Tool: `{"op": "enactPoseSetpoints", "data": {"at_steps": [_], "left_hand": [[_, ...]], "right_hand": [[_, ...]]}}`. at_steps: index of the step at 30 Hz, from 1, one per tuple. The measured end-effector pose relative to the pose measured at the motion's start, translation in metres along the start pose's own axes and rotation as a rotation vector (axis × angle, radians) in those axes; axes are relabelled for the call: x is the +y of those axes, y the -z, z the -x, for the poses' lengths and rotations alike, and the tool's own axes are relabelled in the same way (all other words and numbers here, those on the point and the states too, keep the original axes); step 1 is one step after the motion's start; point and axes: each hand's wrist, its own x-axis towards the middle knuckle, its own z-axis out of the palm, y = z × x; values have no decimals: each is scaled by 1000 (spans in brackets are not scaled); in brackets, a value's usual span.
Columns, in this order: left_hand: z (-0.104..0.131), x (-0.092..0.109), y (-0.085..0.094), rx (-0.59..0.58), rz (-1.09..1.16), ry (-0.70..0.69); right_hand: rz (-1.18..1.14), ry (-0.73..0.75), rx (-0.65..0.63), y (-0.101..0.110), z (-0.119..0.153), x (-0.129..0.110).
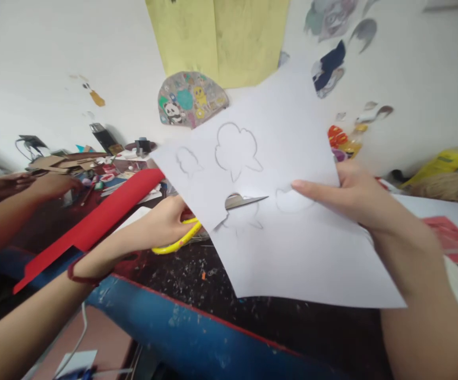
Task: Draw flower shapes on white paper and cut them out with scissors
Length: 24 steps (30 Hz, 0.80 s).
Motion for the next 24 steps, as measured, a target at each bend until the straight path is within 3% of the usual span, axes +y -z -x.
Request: {"op": "enactPoseSetpoints", "data": {"at_steps": [3, 9, 16, 24], "left_hand": [[-3, 5, -4, -48, -52, 13], [-6, 7, -19, 30, -94, 47], [-5, 15, -38, 42, -87, 73], [-4, 18, -54, 19, -54, 148]], "right_hand": [[-31, -7, 80, -8, 5, 5], [-175, -49, 254, -23, 24, 36], [-312, -114, 433, -51, 41, 72], [-420, 93, 563, -74, 45, 84]]}}
